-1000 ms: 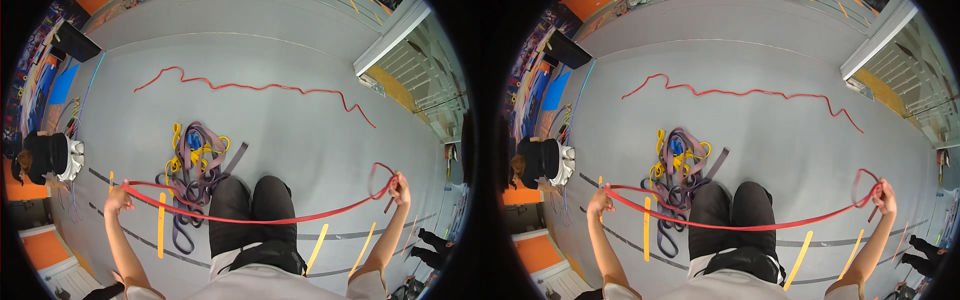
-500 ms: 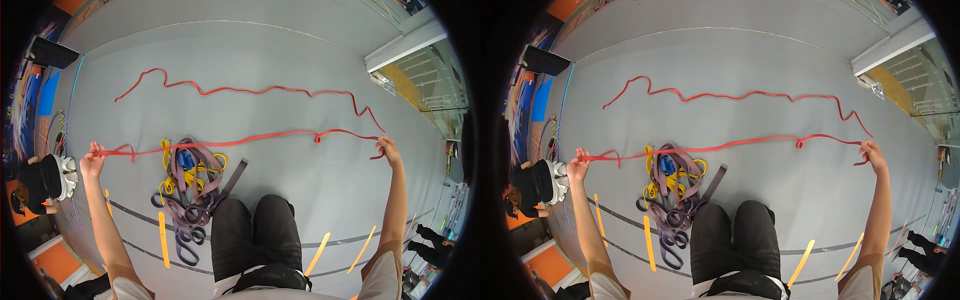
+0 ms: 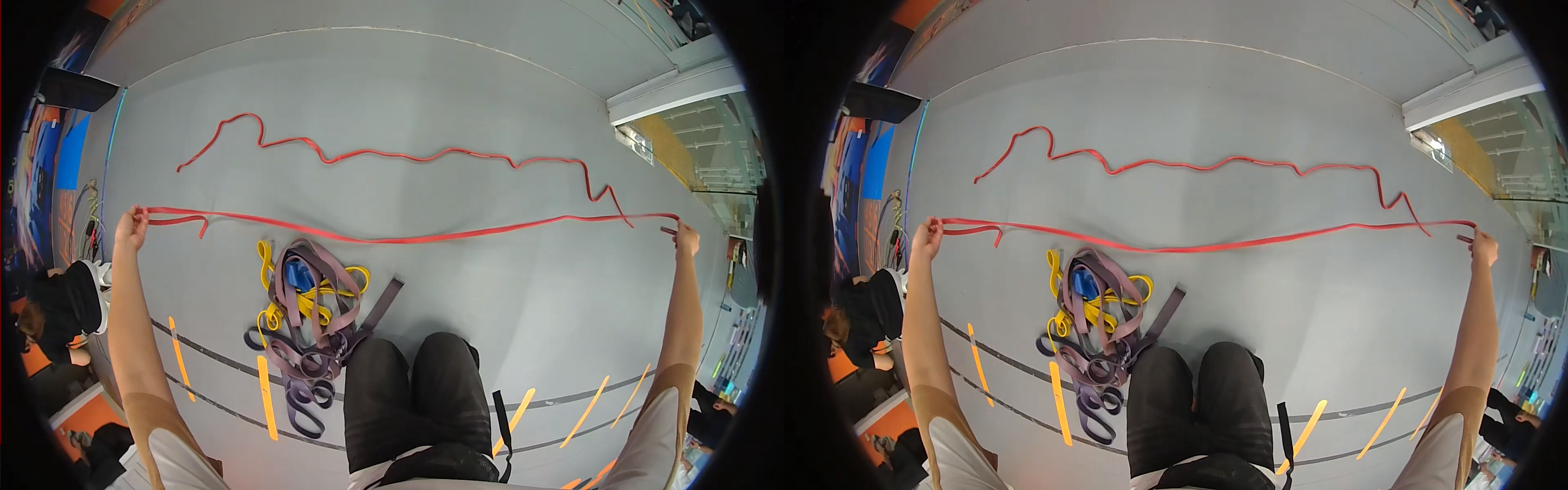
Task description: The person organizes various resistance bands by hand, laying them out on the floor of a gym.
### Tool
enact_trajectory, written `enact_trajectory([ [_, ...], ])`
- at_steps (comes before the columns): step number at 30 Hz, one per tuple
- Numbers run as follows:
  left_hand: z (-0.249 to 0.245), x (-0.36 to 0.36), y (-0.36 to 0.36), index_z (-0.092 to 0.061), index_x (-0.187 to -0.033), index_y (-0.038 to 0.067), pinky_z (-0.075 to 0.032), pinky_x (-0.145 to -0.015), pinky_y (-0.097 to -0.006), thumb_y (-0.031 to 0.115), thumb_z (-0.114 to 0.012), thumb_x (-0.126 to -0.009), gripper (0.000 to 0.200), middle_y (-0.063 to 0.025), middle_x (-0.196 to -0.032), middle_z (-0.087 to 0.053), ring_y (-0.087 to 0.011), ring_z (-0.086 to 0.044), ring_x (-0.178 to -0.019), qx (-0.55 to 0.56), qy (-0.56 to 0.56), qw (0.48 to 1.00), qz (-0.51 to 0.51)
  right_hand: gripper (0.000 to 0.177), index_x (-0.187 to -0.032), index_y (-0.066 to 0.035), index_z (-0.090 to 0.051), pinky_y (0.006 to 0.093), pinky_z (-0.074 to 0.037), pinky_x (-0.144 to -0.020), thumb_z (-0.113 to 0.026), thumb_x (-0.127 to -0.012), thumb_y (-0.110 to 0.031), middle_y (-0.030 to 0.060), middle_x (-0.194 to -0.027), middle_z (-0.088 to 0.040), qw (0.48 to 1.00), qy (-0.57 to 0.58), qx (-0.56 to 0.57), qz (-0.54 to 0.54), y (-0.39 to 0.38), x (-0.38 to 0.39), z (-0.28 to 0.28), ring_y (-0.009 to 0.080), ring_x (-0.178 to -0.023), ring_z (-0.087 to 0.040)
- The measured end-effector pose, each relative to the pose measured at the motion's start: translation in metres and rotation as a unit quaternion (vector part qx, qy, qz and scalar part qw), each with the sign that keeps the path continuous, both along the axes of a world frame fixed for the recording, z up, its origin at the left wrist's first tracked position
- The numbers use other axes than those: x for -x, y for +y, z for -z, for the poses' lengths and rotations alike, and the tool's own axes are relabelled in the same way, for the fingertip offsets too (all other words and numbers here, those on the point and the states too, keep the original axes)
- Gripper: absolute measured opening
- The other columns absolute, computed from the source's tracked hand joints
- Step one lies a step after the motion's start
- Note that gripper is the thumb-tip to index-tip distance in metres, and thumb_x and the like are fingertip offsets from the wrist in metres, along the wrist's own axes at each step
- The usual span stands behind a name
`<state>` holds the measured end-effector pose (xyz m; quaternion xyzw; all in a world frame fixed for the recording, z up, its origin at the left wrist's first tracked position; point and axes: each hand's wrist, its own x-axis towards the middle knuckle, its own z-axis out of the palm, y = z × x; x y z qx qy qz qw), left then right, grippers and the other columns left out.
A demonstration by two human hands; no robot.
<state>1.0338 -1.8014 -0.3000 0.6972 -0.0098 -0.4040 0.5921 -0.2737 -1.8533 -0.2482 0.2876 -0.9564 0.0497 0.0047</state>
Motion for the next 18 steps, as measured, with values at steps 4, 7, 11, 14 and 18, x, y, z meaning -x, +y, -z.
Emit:
enact_trajectory([
  [4, -0.019, 0.006, -0.026, -0.054, -0.100, -0.005, -0.058, -0.078, -0.0274, 0.008, -0.052, -0.093, 0.015, -0.0082, -0.081, -0.050, -0.0156, -0.056, -0.072, 0.022, -0.049, 0.999, -0.002, 0.033, -0.094, -0.010, -0.069, 0.0259, -0.042, -0.043, -0.062, -0.084, -0.041, 0.0015, -0.061, -0.060, 0.995, -0.045, 0.086, 0.035, -0.006, 0.017, -0.005, 0.0100, -0.053, -0.059],
  [7, -0.009, 0.014, -0.035, -0.053, -0.099, -0.005, -0.058, -0.078, -0.0277, 0.007, -0.052, -0.093, 0.015, -0.0089, -0.082, -0.049, -0.0179, -0.058, -0.077, 0.018, -0.074, 0.997, -0.027, 0.031, -0.093, -0.009, -0.068, 0.0255, -0.041, -0.042, -0.061, -0.086, -0.039, -0.0004, -0.061, -0.059, 0.996, -0.054, 0.067, 0.019, 0.000, 0.010, 0.009, 0.0104, -0.052, -0.059],
  [11, 0.031, 0.025, -0.033, -0.051, -0.100, -0.007, -0.057, -0.081, -0.0286, 0.008, -0.049, -0.094, 0.016, -0.0095, -0.082, -0.048, -0.0211, -0.060, -0.079, 0.015, -0.043, 0.998, -0.046, 0.027, -0.090, -0.007, -0.066, 0.0252, -0.040, -0.040, -0.060, -0.088, -0.034, 0.0008, -0.063, -0.061, 0.988, -0.139, 0.063, 0.023, 0.010, 0.005, 0.045, 0.0108, -0.052, -0.060],
  [14, 0.052, 0.035, -0.032, -0.050, -0.100, -0.008, -0.057, -0.085, -0.0302, 0.009, -0.047, -0.095, 0.018, -0.0111, -0.085, -0.047, -0.0227, -0.060, -0.080, 0.028, -0.045, 0.996, -0.068, 0.023, -0.092, -0.006, -0.064, 0.0224, -0.039, -0.040, -0.060, -0.089, -0.029, 0.0028, -0.066, -0.064, 0.968, -0.201, 0.131, 0.075, 0.013, -0.012, 0.063, 0.0104, -0.054, -0.062],
  [18, 0.053, 0.052, -0.033, -0.048, -0.101, -0.010, -0.053, -0.092, -0.0310, 0.008, -0.045, -0.095, 0.019, -0.0124, -0.088, -0.047, -0.0238, -0.059, -0.090, 0.064, -0.043, 0.996, -0.039, 0.020, -0.095, -0.004, -0.062, 0.0259, -0.053, -0.054, -0.055, -0.092, -0.023, 0.0020, -0.075, -0.067, 0.886, -0.349, 0.279, 0.126, 0.011, -0.012, 0.079, 0.0119, -0.060, -0.064],
])
